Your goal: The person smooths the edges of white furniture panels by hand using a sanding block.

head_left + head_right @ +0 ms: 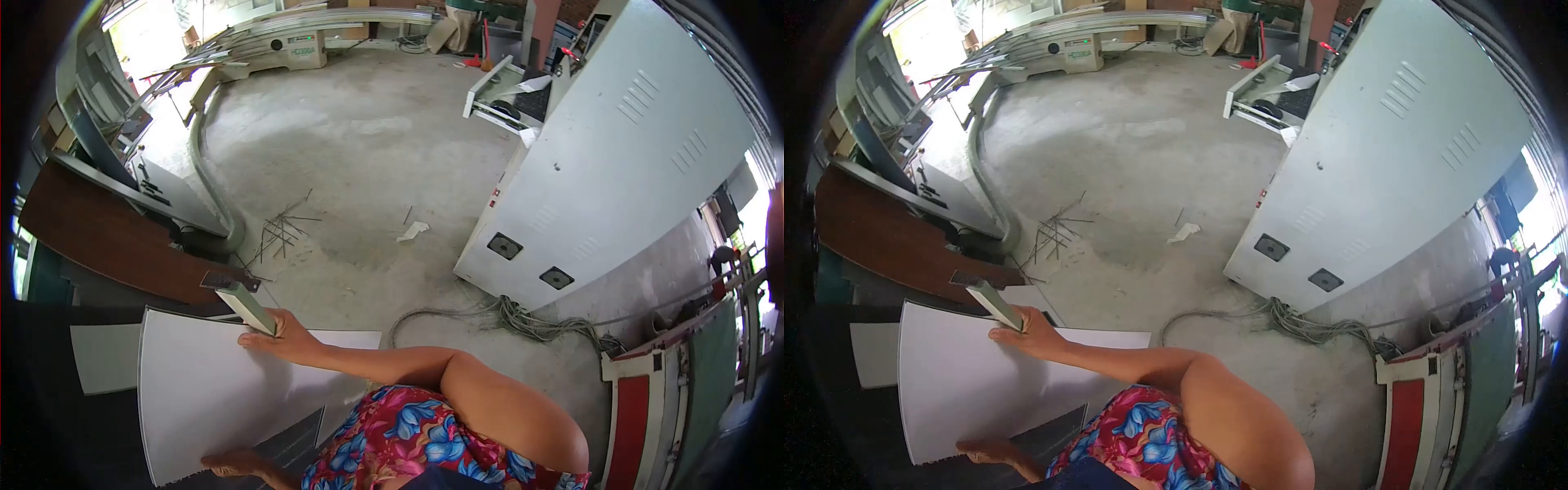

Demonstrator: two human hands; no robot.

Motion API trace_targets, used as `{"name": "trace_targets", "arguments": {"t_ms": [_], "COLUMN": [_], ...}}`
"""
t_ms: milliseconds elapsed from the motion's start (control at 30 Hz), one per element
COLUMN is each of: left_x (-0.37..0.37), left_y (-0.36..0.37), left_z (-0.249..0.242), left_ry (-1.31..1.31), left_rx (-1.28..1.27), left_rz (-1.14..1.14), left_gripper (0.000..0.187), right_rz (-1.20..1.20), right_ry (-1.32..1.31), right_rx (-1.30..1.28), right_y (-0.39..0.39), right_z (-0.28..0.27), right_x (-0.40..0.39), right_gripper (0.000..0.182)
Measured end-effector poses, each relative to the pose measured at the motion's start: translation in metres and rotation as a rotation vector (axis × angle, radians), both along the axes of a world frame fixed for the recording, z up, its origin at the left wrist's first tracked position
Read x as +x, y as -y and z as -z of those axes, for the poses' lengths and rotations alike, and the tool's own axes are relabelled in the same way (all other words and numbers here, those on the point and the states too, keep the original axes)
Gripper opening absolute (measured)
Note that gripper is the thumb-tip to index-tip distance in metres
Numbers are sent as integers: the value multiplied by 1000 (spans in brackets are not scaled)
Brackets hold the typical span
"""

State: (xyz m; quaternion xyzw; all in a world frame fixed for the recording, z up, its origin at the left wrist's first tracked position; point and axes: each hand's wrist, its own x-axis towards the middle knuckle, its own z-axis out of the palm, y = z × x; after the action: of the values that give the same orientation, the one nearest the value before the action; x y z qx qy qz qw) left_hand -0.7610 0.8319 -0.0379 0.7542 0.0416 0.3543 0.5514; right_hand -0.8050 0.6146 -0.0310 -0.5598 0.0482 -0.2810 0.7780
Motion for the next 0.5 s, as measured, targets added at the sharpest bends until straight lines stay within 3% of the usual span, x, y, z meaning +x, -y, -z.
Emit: {"name": "trace_targets", "arguments": {"t_ms": [367, 500], "left_x": [-11, -27], "left_y": [39, 83], "left_z": [0, -16], "left_ry": [-30, -10], "left_rx": [-9, -21], "left_rz": [196, 298], "left_gripper": [66, 65], "right_rz": [202, 301], "right_ry": [-28, -26], "right_rx": [27, 35], "right_y": [25, 35], "right_z": [6, -2], "right_x": [-50, -70], "right_gripper": [22, 22]}}
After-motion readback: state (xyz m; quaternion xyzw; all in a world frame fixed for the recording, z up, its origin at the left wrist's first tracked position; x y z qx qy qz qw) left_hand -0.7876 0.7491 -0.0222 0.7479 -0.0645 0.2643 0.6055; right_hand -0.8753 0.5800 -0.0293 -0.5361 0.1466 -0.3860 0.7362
